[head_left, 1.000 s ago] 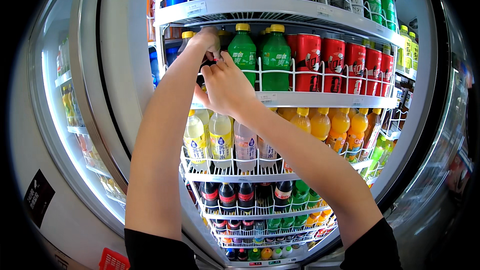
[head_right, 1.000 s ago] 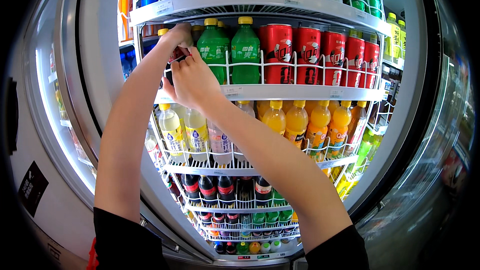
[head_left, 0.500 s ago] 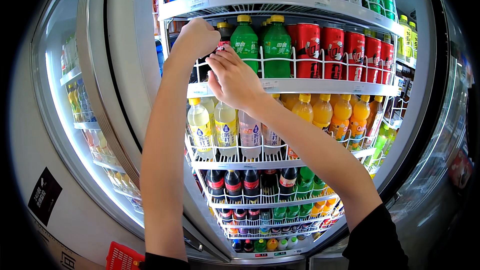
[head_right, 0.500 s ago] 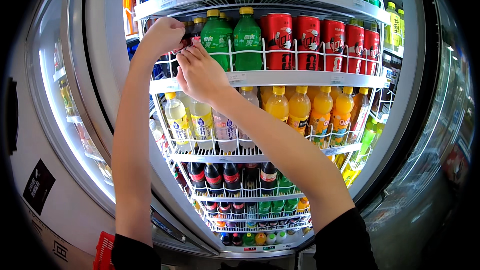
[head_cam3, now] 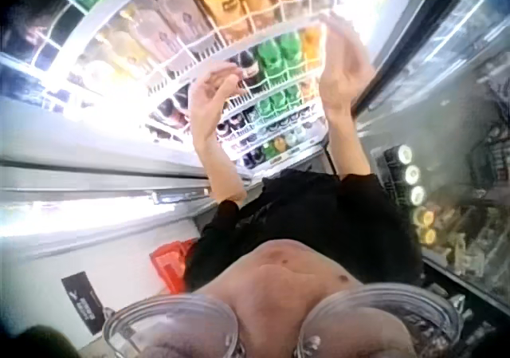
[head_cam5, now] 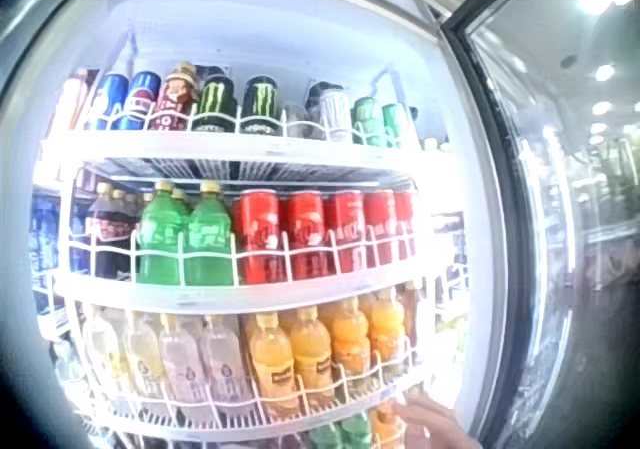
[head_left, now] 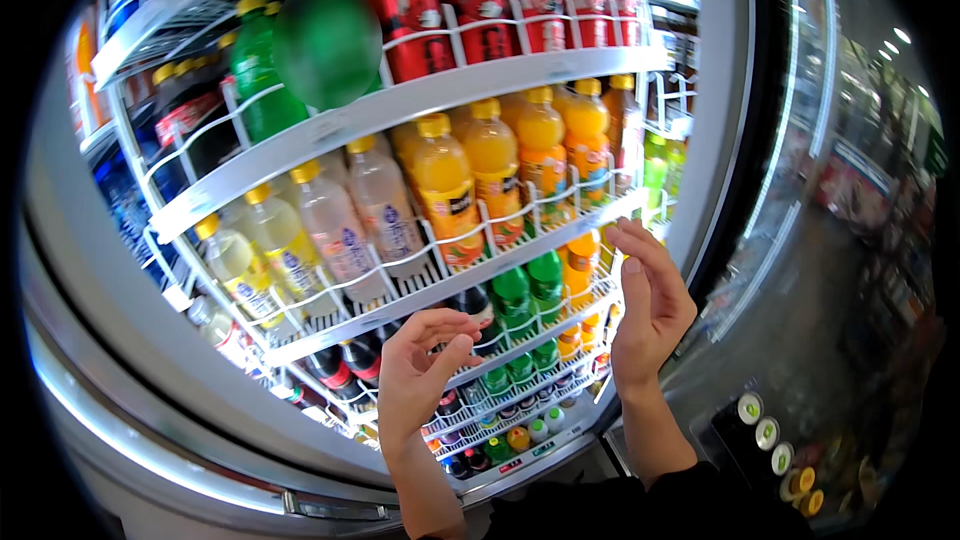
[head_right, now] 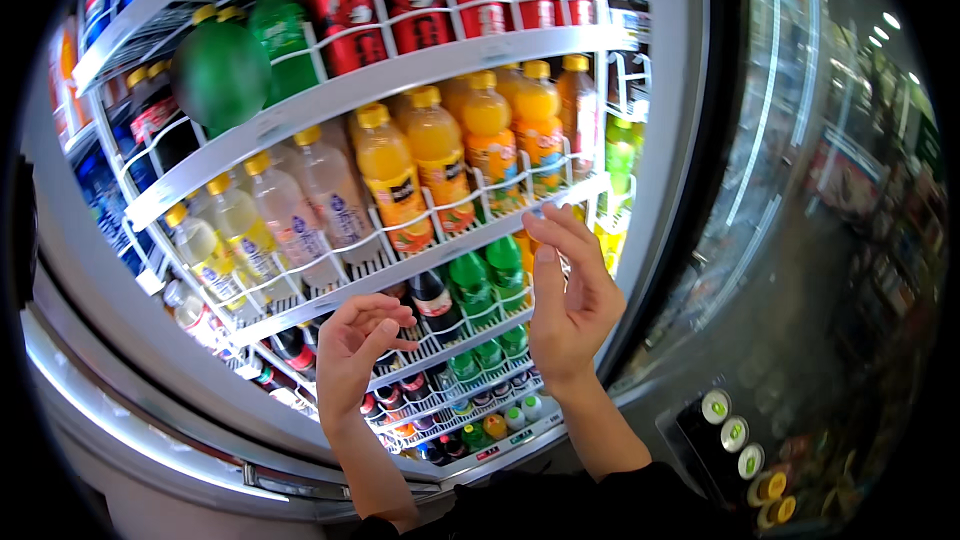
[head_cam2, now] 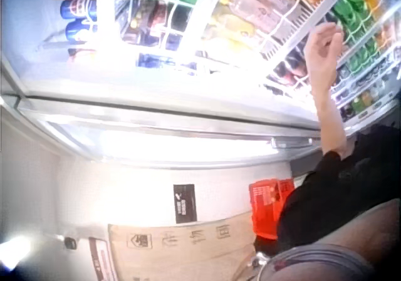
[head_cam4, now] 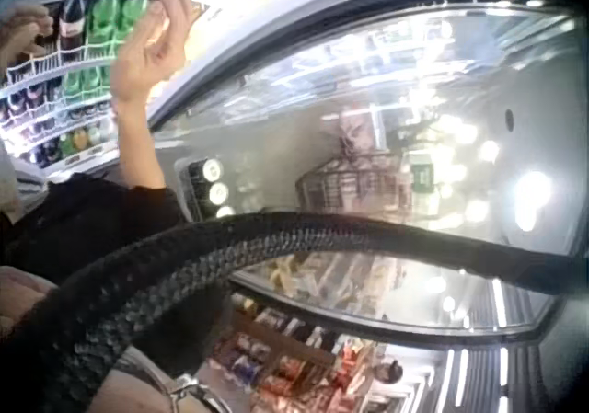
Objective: The person repeatedly opens a glass-door refrigerator, takes bottles of soda and other beverages from a red basket, and places them onto the shelves inside. They also rearrange existing bottles within the fridge to organize the display.
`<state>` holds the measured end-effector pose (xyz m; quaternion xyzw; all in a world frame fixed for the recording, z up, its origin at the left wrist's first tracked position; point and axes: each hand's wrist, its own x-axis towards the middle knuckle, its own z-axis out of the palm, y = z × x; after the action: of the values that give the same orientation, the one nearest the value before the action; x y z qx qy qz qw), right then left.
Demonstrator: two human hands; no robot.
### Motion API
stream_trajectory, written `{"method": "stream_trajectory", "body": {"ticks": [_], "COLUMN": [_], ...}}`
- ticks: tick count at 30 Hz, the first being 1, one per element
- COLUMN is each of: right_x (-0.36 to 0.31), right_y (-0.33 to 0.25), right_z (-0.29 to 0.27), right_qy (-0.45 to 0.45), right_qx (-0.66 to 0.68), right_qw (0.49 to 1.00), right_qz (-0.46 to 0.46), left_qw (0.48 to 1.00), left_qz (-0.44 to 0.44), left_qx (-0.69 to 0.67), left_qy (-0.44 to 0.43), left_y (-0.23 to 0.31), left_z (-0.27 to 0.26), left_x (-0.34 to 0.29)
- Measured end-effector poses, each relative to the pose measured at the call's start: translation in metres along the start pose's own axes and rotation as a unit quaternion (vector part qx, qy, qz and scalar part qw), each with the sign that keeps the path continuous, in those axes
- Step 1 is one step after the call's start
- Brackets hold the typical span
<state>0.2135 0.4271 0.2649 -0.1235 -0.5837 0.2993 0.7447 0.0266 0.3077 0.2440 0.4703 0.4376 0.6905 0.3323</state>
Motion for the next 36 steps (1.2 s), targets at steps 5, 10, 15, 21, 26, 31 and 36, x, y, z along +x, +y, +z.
{"method": "stream_trajectory", "body": {"ticks": [5,10,15,21,26,31,36], "right_x": [0.002,-0.039,-0.119,-0.162,-0.165,-0.169,-0.19], "right_y": [-0.026,-0.096,-0.175,-0.202,-0.224,-0.243,-0.253], "right_z": [-0.081,-0.182,-0.267,-0.277,-0.246,-0.24,-0.226], "right_qy": [0.124,0.327,0.44,0.397,0.342,0.383,0.298], "right_qx": [-0.183,-0.41,-0.566,-0.699,-0.735,-0.695,-0.72], "right_qw": [0.969,0.814,0.679,0.583,0.554,0.6,0.605], "right_qz": [-0.109,-0.25,-0.157,0.115,0.186,0.102,0.164], "left_qw": [0.986,0.936,0.881,0.825,0.826,0.858,0.857], "left_qz": [-0.069,-0.155,-0.227,-0.306,-0.344,-0.358,-0.37], "left_qx": [-0.045,-0.089,-0.073,-0.065,-0.054,-0.059,-0.028], "left_qy": [-0.143,-0.304,-0.409,-0.471,-0.443,-0.364,-0.356], "left_y": [-0.056,-0.097,-0.135,-0.144,-0.137,-0.15,-0.167], "left_z": [0.049,0.101,0.123,0.131,0.123,0.117,0.124], "left_x": [0.016,0.014,-0.019,-0.058,-0.079,-0.113,-0.17]}}
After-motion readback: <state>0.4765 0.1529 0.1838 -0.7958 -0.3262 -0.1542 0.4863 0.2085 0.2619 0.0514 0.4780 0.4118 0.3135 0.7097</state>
